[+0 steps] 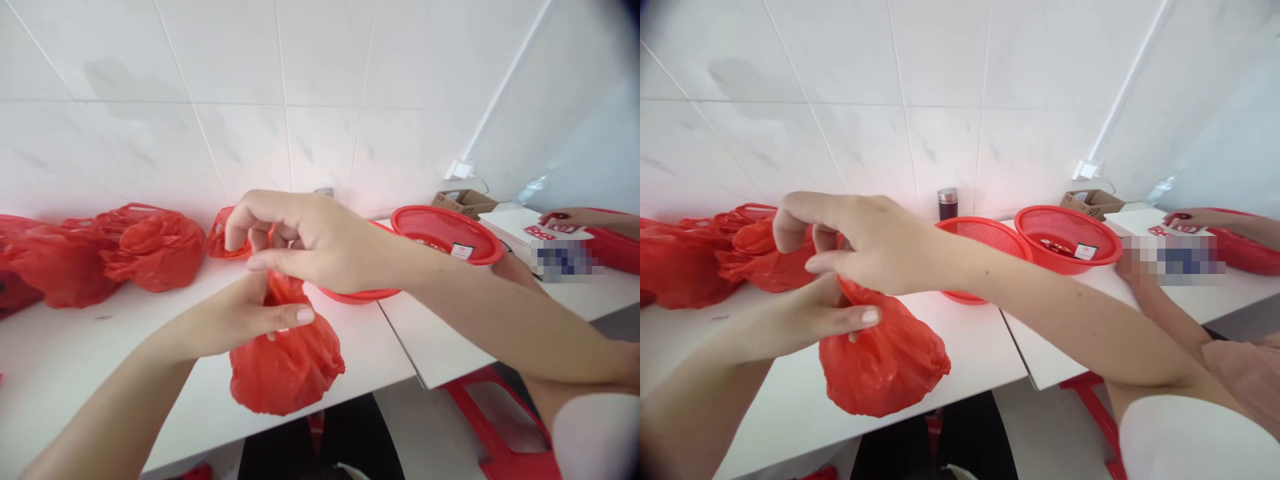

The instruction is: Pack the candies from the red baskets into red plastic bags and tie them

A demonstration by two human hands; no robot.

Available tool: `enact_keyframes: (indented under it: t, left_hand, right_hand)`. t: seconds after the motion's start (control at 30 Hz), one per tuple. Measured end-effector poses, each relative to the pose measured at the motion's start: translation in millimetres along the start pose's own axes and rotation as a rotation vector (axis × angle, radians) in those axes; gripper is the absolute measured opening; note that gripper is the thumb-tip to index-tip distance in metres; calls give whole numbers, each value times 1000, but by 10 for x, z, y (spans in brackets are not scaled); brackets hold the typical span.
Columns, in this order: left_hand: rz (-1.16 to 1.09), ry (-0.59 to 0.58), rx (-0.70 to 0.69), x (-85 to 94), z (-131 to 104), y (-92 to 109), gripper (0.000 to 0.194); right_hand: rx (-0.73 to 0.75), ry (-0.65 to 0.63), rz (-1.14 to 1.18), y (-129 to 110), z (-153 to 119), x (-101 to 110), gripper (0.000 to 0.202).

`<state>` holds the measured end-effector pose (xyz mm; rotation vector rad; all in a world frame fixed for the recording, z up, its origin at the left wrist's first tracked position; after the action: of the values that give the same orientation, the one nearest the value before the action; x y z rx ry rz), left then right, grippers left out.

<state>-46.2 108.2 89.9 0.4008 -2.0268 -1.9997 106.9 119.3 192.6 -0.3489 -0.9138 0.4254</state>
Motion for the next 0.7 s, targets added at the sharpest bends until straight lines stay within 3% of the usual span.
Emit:
enact_keyframes:
  t: [0.1,0.17,0.3,0.37,0.47,0.6,0.63,0.7]
  left_hand:
    - [57,-39,17,-70,-9,-52,37]
    - [112,-101,59,-129,9,-77,36]
    - [303,-395,226,-382,40,-154,30]
    - [355,-483,222,-469,44,-139,33]
    - [366,-507,177,-487,60,-87,38]
    - [429,-641,99,-485,24,-15,27]
    - [478,-658,59,-483,17,4,23]
    - [590,-654,-3,-485,10,3,15]
  right_hand:
    - [-2,152,92,90,-19,-3,7]
    - [-55,238,108,225,-142,31,12]
    - [-285,123,258,630,-489,-143,24]
    - [-336,116,347,717,-617,-235,19]
    - [-296,296,259,591,-709,-207,6]
    - [-123,185,55,215,-680,-340,7]
    - [-109,194,46,203,-679,-355,10]
    - [-152,334,96,336,-708,-326,18]
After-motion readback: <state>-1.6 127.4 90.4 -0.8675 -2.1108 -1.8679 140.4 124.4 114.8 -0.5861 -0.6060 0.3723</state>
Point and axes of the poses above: each hand's wrist, its own z-axis towards the middle knuckle, its own x-axis out of the back of the hand, y = z × x, the point moved 7 cm from there along z, towards the middle knuckle, and after that the axes turned 11 degrees about x, right-handed, at the moved point
